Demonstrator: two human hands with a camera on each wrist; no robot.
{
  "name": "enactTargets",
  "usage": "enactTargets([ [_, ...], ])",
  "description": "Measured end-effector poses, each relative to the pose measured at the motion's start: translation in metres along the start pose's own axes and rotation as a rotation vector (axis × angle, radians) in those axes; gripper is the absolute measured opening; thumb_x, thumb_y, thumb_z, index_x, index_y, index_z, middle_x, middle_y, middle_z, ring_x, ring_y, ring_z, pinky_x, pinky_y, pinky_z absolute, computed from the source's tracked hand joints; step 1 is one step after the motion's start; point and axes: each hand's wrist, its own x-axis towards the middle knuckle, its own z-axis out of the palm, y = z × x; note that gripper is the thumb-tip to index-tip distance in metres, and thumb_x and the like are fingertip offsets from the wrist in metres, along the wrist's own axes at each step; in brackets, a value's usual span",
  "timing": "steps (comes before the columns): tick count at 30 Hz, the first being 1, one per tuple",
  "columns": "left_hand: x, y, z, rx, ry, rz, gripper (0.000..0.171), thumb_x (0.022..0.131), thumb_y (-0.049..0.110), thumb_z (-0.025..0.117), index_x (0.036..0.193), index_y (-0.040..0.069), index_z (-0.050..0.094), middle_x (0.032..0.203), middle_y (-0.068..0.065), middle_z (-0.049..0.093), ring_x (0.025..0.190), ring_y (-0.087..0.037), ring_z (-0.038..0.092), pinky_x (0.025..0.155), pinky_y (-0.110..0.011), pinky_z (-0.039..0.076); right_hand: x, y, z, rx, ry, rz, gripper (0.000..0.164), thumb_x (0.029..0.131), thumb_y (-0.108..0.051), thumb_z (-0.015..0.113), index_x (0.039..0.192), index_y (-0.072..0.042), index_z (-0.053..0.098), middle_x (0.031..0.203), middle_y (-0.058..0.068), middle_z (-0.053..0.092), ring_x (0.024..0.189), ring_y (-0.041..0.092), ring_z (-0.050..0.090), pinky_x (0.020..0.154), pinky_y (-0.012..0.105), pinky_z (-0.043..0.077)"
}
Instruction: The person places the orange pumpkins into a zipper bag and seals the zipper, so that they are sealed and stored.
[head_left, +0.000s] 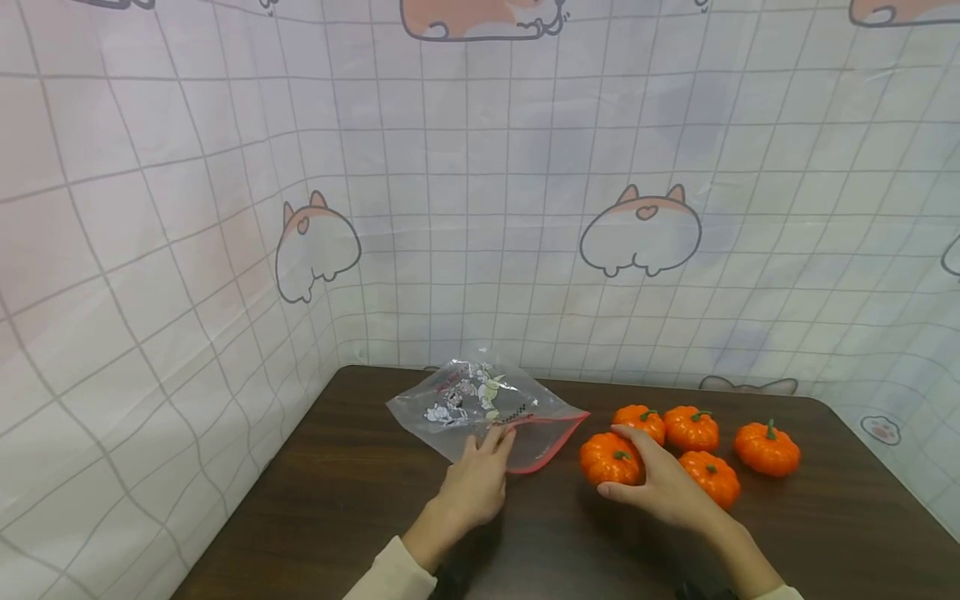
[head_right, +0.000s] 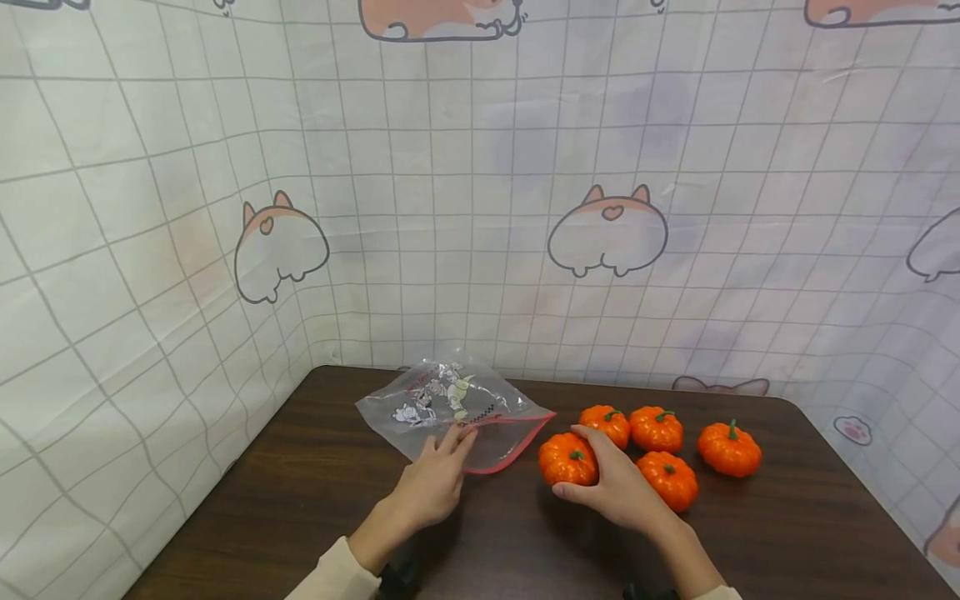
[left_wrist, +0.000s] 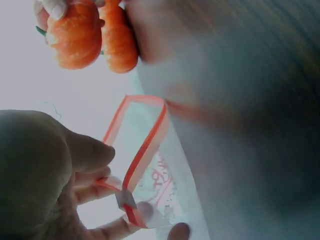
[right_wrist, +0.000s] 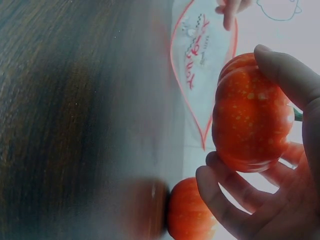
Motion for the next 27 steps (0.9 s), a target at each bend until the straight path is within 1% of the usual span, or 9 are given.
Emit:
enactTargets([
  [2,0.0,0.0,0.0,-0.025,-0.008,-0.004,0.054,0.096,0.014,0.061,0.149,0.015,0.053,0.141,-0.001,0.054,0.109,-0.032,0.055,0.056,-0.044,0.054,0.0,0.0,0.0,-0.002,0.0,0.001,0.091,0.083,-0.056,0.079,0.153,-0.014,0.037,0.151,0.016,0.05,0.127,0.034,0.056,0.104,0.064,0.044],
  [4,0.002,-0.001,0.001,-0.046,0.027,-0.001,0.049,0.098,0.015,0.059,0.146,0.014,0.056,0.139,-0.002,0.056,0.11,-0.031,0.055,0.056,-0.044,0.054,0.0,-0.001,0.0,0.0,0.003,0.0,0.091,0.082,-0.055,0.079,0.153,-0.014,0.038,0.151,0.016,0.051,0.127,0.034,0.056,0.104,0.063,0.045],
  [7,0.006,-0.003,0.003,-0.055,0.134,0.005,0.038,0.1,0.015,0.057,0.138,0.015,0.064,0.128,-0.001,0.062,0.109,-0.028,0.058,0.058,-0.043,0.056,0.0,-0.001,0.0,0.0,0.006,-0.004,0.091,0.082,-0.055,0.08,0.152,-0.014,0.038,0.15,0.016,0.052,0.126,0.034,0.057,0.103,0.062,0.045],
  [9,0.008,-0.006,0.005,-0.072,0.206,0.004,0.033,0.1,0.013,0.058,0.131,0.014,0.07,0.122,0.0,0.066,0.106,-0.025,0.061,0.061,-0.043,0.057,0.0,-0.002,0.001,-0.001,0.009,-0.005,0.091,0.082,-0.054,0.08,0.152,-0.014,0.039,0.149,0.016,0.052,0.125,0.033,0.058,0.103,0.061,0.046],
  [12,0.01,-0.008,0.007,-0.08,0.269,0.021,0.031,0.097,0.01,0.061,0.125,0.014,0.073,0.115,0.002,0.067,0.101,-0.021,0.063,0.066,-0.04,0.058,0.0,-0.004,0.001,0.001,0.006,0.003,0.091,0.082,-0.054,0.08,0.152,-0.014,0.039,0.149,0.016,0.053,0.124,0.032,0.058,0.103,0.06,0.046],
  [16,0.01,-0.009,0.008,-0.092,0.301,0.082,0.038,0.09,0.004,0.065,0.125,0.014,0.073,0.114,0.001,0.067,0.096,-0.02,0.064,0.068,-0.037,0.057,0.001,-0.006,0.003,0.0,0.004,0.02,0.089,0.081,-0.054,0.081,0.149,-0.014,0.04,0.143,0.015,0.057,0.119,0.029,0.061,0.1,0.056,0.048],
  [20,0.01,-0.007,0.009,-0.124,0.316,0.141,0.045,0.085,0.0,0.067,0.128,0.013,0.072,0.116,0.0,0.067,0.098,-0.019,0.065,0.069,-0.036,0.057,0.003,-0.008,0.009,-0.01,0.023,0.019,0.087,0.079,-0.054,0.083,0.145,-0.013,0.044,0.136,0.012,0.062,0.113,0.025,0.062,0.097,0.051,0.05],
  [27,0.012,-0.004,0.012,-0.15,0.326,0.187,0.05,0.08,-0.003,0.069,0.129,0.01,0.071,0.123,-0.002,0.068,0.1,-0.02,0.065,0.076,-0.035,0.057,0.009,-0.012,0.018,-0.013,0.06,-0.011,0.088,0.077,-0.055,0.084,0.144,-0.01,0.049,0.138,0.01,0.061,0.116,0.025,0.061,0.098,0.05,0.049],
])
